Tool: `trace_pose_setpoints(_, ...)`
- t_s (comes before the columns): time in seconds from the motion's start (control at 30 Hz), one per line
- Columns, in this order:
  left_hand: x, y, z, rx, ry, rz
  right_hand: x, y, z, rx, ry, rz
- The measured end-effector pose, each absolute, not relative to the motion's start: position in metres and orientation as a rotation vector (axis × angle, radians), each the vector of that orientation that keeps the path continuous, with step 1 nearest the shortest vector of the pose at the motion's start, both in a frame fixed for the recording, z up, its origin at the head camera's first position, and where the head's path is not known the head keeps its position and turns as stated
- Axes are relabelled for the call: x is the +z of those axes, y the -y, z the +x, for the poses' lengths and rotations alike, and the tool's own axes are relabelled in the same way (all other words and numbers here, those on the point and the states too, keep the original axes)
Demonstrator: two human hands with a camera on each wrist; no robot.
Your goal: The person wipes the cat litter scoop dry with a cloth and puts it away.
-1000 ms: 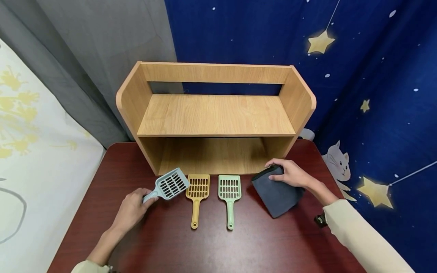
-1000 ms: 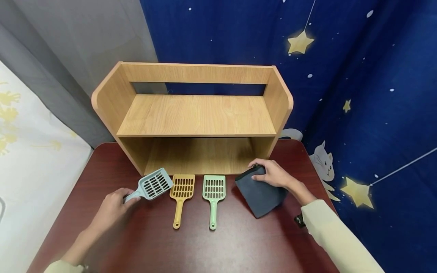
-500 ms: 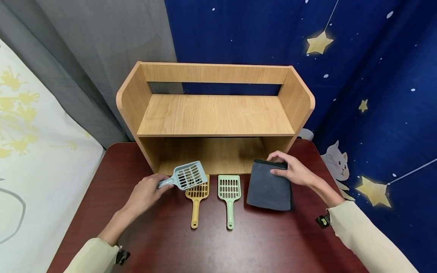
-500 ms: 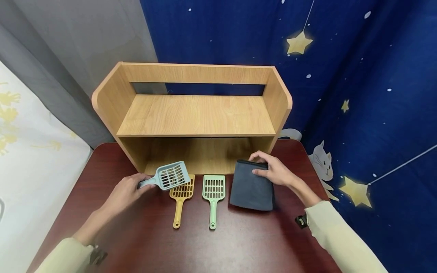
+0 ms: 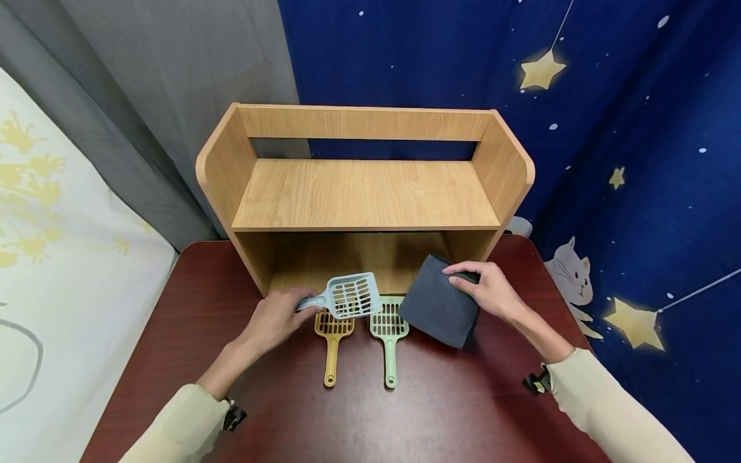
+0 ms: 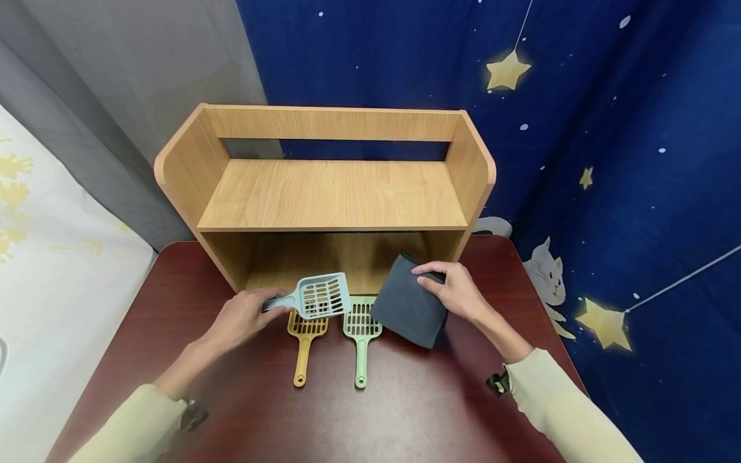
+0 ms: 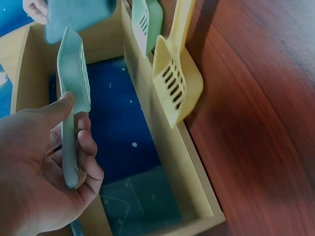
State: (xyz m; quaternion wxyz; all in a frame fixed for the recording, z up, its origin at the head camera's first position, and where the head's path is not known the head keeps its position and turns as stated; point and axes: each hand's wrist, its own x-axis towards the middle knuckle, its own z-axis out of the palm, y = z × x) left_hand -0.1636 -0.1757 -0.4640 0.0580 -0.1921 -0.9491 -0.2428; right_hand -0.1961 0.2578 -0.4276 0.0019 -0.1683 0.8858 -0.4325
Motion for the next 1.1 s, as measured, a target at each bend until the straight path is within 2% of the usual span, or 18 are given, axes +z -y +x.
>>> trace_pose_setpoints(0.27, -0.463, 0.156, -0.169, -0.765, 2.821, -0.669, -0.412, -0.230, -0.190, -1.318, -3.011, -0.546)
trace_pose_setpoints(0.63, -0.464, 0.130, -0.174, -0.836, 2.789, -0.705, -0.407, -0.178, -0.184, -1.300, -3.058, -0.914)
trace_pose_setpoints(0.9, -0.464, 0.103, -0.176, -0.878, 2.785, -0.770, -0.426, -0.130, -0.181, -1.247, -3.015, -0.889)
trace_pose_setpoints(1.1, -0.466, 0.092, -0.175, -0.889, 2.794, -0.787, -0.432, -0.118, -0.180, -1.319, -2.984, -0.889)
